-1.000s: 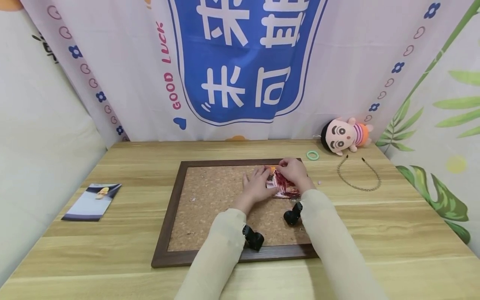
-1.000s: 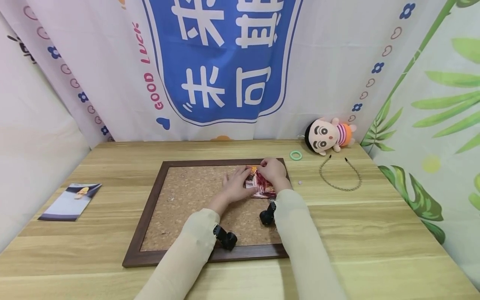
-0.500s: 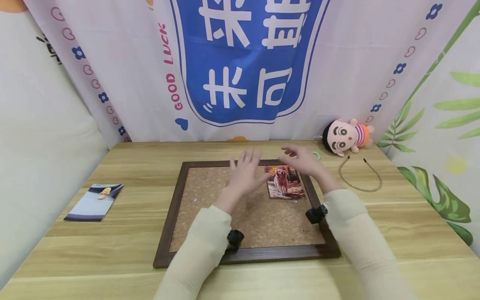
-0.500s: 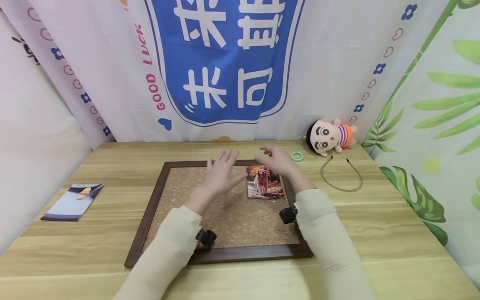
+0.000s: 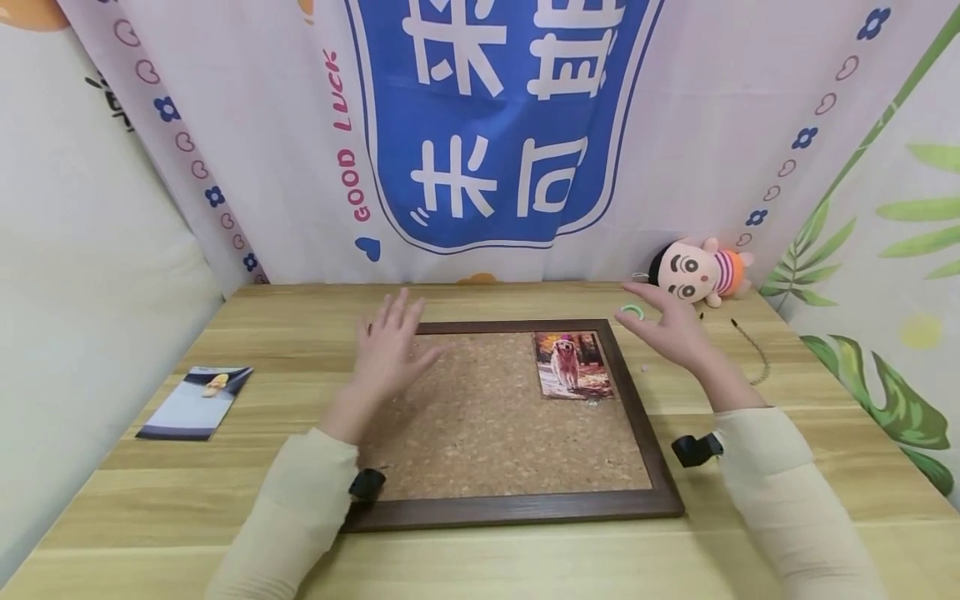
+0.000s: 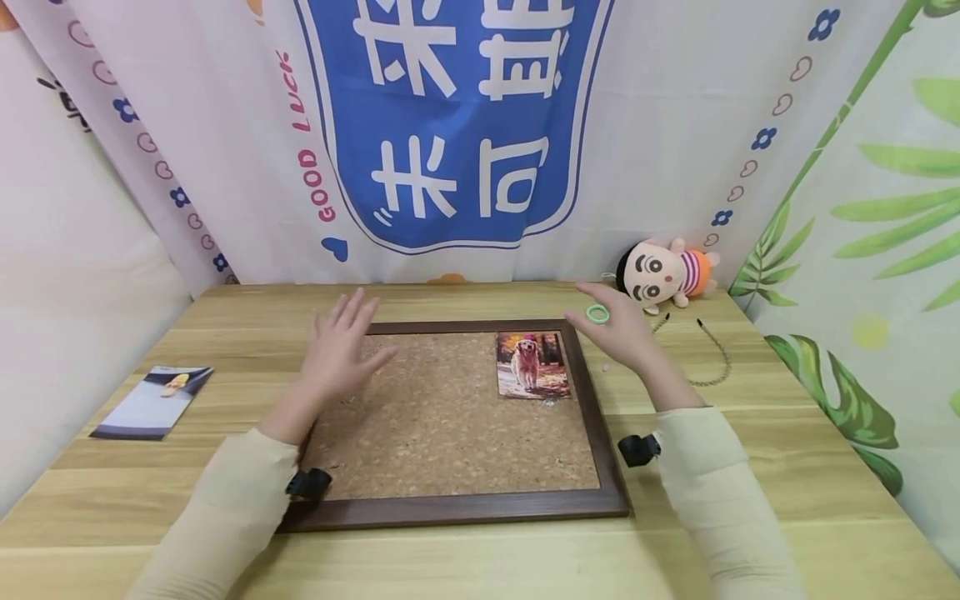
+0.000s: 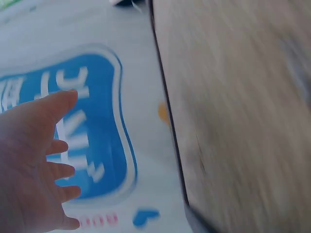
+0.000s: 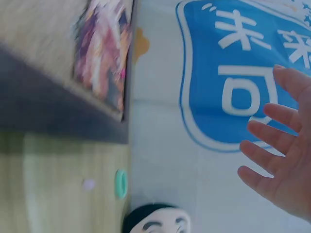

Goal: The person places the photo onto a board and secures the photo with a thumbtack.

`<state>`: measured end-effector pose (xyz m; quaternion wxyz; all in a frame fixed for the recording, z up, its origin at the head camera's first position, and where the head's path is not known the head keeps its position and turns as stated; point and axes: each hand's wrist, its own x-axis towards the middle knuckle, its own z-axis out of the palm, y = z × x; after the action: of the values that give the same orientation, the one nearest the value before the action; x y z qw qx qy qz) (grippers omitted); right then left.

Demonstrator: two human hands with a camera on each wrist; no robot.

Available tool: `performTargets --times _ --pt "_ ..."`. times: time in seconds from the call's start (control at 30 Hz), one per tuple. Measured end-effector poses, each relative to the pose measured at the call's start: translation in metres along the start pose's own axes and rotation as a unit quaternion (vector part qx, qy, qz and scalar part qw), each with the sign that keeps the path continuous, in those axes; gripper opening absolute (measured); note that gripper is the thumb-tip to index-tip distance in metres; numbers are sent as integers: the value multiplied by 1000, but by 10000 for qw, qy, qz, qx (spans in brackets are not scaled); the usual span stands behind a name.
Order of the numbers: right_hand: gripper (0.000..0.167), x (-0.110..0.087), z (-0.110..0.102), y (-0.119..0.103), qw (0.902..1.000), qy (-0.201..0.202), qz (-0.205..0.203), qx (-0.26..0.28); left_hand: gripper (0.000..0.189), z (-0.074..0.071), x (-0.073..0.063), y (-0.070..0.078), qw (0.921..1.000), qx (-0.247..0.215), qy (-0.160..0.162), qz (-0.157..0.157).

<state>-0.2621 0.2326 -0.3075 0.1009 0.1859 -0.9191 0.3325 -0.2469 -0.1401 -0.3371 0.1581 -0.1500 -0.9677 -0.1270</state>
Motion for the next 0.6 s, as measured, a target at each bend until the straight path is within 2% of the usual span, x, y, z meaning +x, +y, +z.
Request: performTargets --times 0.17,0.33,0.47,0.6 --pt "53 -9 2 22 9993 336 70 129 73 -11 -16 -43 9989 -357 78 -283" --pt "51 -17 4 43 9982 504 185 252 70 -25 -31 -82 9967 -379 187 -693" --pt "54 -20 7 55 9975 333 514 338 66 -34 -47 -114 9932 -478 396 -988" --pt "49 -21 13 68 9969 167 691 344 72 -40 -65 -149 9871 -555 290 -1472"
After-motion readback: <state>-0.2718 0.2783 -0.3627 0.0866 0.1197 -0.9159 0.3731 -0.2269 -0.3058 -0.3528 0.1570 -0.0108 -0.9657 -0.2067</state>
